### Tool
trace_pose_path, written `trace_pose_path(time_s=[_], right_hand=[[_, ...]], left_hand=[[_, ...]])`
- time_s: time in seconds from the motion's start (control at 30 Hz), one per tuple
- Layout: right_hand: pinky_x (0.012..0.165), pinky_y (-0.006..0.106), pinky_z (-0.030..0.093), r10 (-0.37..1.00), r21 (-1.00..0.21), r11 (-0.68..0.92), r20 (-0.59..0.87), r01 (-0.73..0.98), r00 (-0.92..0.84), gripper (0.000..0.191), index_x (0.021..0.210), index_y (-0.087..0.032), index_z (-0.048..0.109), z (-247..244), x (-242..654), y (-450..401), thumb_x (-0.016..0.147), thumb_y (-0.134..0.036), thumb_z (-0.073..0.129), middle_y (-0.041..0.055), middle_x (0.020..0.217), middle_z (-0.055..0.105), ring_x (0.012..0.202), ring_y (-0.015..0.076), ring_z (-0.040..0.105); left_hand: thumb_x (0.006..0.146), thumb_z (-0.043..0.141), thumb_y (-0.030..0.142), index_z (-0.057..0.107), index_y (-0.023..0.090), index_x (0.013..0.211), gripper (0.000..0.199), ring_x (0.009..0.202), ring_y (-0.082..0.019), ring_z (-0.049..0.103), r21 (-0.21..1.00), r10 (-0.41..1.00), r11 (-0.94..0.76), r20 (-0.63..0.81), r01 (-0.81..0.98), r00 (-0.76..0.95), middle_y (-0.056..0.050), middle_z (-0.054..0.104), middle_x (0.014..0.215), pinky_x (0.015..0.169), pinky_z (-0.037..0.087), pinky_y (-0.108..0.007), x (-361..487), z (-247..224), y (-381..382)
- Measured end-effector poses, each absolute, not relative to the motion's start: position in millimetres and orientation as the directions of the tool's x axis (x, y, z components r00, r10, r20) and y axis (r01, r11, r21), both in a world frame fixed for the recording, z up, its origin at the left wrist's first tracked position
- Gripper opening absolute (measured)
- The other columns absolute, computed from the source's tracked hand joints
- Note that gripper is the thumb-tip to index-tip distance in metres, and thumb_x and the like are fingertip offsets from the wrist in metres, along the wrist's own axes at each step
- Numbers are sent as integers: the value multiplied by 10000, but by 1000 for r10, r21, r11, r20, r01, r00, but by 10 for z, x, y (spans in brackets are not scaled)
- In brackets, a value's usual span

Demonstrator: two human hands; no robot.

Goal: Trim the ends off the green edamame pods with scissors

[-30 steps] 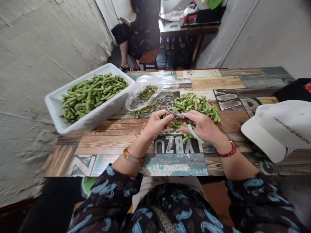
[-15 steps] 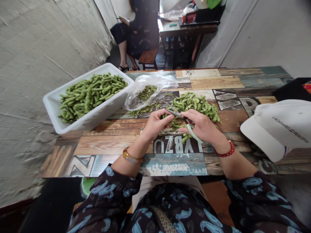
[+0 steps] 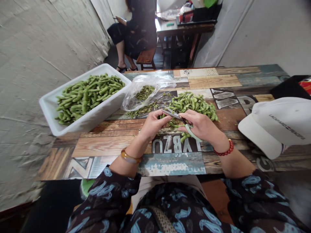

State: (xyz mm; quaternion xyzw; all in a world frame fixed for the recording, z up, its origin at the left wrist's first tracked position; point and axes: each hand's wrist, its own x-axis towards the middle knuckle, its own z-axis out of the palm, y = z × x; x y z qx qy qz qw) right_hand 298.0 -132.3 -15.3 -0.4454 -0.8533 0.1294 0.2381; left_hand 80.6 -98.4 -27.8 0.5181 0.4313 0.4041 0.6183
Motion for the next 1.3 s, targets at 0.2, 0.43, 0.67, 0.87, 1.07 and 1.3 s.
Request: trace_pose_path(time_s=[0.2, 0.43, 0.67, 0.87, 1.07, 1.3], right_hand=[[763, 343, 518, 812, -438, 583, 284, 684, -510, 359, 1180, -183, 614, -176, 2997, -1309, 918, -428, 627, 100, 1001, 661, 878, 241, 650], [769, 370, 543, 835, -491, 537, 426, 686, -348, 398, 1184, -196, 617, -238, 3010, -1253, 877, -442, 678, 106, 1004, 677, 895, 258, 665], [689, 346, 537, 835, -514, 548, 385, 660, -393, 496, 1208, -208, 604, -224, 2974, -1273, 820, -491, 729, 80, 985, 639, 724, 200, 614], [710, 353, 539, 827, -496, 561, 365, 663, -427, 500, 1234, -205, 585, -234, 2911, -1304, 821, -442, 739, 80, 1005, 621, 759, 208, 611], [701, 348, 537, 814, -483, 580, 378, 656, -441, 480, 1237, -198, 577, -228, 2901, -1310, 851, -453, 704, 80, 998, 617, 756, 203, 606], [715, 337, 530, 783, -462, 618, 435, 636, -445, 455, 1215, -185, 574, -243, 2893, -1302, 882, -484, 658, 86, 974, 627, 810, 219, 617]], left_hand=[[676, 810, 353, 620, 159, 753, 282, 413, -42, 377, 975, 940, 208, -179, -73, 290, 67, 474, 506, 407, 232, -181, 794, -258, -971], [719, 770, 348, 542, 173, 786, 296, 448, -58, 456, 931, 920, 279, -188, -236, 345, 49, 545, 561, 394, 256, -161, 783, -186, -962], [612, 848, 308, 545, 163, 814, 391, 489, -47, 484, 856, 939, 304, -197, -418, 281, 39, 603, 686, 386, 295, -153, 768, -181, -932], [602, 861, 279, 546, 162, 802, 392, 478, -40, 478, 828, 935, 326, -210, -456, 287, 62, 557, 622, 385, 291, -145, 798, -200, -960], [598, 868, 286, 534, 159, 772, 398, 467, -38, 457, 831, 931, 321, -188, -454, 313, 60, 546, 592, 388, 292, -146, 822, -189, -985], [585, 885, 266, 542, 146, 752, 400, 462, -29, 443, 794, 919, 357, -202, -493, 339, 51, 559, 601, 380, 290, -135, 842, -180, -999]])
